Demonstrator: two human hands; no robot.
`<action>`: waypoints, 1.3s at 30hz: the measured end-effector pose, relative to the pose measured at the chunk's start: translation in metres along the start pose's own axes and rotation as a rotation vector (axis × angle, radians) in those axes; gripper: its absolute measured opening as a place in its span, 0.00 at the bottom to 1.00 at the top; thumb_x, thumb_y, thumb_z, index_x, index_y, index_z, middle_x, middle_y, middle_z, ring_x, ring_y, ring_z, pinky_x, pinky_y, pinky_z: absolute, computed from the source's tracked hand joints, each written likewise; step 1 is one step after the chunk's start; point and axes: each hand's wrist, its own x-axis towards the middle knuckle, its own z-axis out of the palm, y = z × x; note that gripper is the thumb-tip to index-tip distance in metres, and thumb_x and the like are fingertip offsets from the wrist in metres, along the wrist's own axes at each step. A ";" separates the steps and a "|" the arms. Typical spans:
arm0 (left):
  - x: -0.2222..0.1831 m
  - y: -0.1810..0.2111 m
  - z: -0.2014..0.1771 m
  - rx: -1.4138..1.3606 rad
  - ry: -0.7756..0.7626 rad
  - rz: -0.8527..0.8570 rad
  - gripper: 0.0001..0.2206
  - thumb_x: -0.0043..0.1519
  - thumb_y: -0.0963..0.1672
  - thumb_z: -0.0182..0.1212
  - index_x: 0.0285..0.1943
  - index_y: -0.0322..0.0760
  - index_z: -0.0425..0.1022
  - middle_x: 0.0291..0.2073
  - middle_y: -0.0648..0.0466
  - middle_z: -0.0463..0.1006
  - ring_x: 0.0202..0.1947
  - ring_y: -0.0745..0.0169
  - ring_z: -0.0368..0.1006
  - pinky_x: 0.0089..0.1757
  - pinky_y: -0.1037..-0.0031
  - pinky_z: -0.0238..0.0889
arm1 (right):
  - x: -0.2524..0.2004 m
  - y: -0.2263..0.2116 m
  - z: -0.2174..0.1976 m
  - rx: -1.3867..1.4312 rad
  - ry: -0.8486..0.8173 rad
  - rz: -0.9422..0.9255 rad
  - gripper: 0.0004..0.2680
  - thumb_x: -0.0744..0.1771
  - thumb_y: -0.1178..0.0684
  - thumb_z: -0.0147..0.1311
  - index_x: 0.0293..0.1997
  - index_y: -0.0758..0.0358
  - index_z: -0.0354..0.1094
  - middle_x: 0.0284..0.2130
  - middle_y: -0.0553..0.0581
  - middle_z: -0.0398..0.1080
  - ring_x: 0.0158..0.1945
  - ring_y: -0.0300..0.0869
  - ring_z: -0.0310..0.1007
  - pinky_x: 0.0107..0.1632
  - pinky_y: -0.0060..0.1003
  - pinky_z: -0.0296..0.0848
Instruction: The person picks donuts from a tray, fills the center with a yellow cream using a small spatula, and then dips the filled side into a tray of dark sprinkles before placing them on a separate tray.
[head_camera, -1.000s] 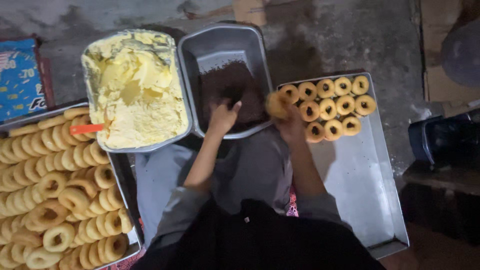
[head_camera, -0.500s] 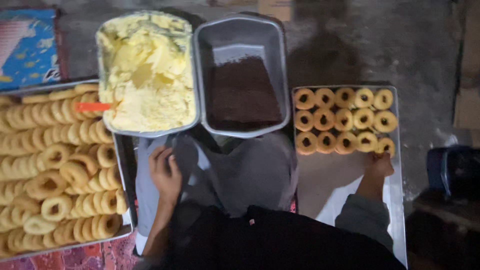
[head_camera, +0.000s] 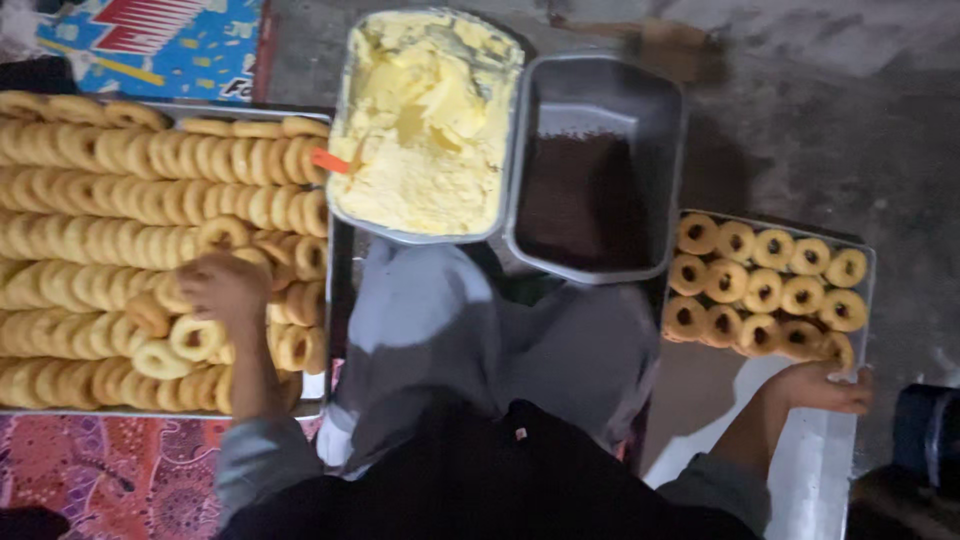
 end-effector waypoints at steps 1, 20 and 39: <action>-0.012 -0.005 0.003 -0.015 -0.041 0.084 0.29 0.57 0.49 0.65 0.62 0.22 0.65 0.61 0.24 0.62 0.58 0.19 0.55 0.46 0.27 0.51 | -0.013 -0.009 -0.007 0.089 -0.046 0.012 0.21 0.75 0.35 0.52 0.54 0.72 0.67 0.48 0.66 0.60 0.51 0.53 0.66 0.51 0.55 0.71; -0.109 0.137 -0.142 -1.398 -0.739 -0.241 0.18 0.55 0.34 0.56 0.56 0.30 0.71 0.45 0.48 0.79 0.45 0.57 0.76 0.47 0.68 0.70 | -0.336 -0.305 -0.060 1.169 -2.124 0.488 0.20 0.68 0.58 0.55 0.69 0.56 0.54 0.54 0.52 0.66 0.51 0.39 0.70 0.50 0.39 0.76; -0.124 0.174 -0.126 -1.705 -0.704 -0.552 0.15 0.67 0.45 0.58 0.59 0.33 0.67 0.45 0.48 0.74 0.44 0.60 0.71 0.43 0.69 0.68 | -0.324 -0.363 0.011 0.969 -1.839 -0.036 0.09 0.64 0.56 0.64 0.46 0.60 0.71 0.38 0.50 0.77 0.41 0.33 0.77 0.46 0.31 0.76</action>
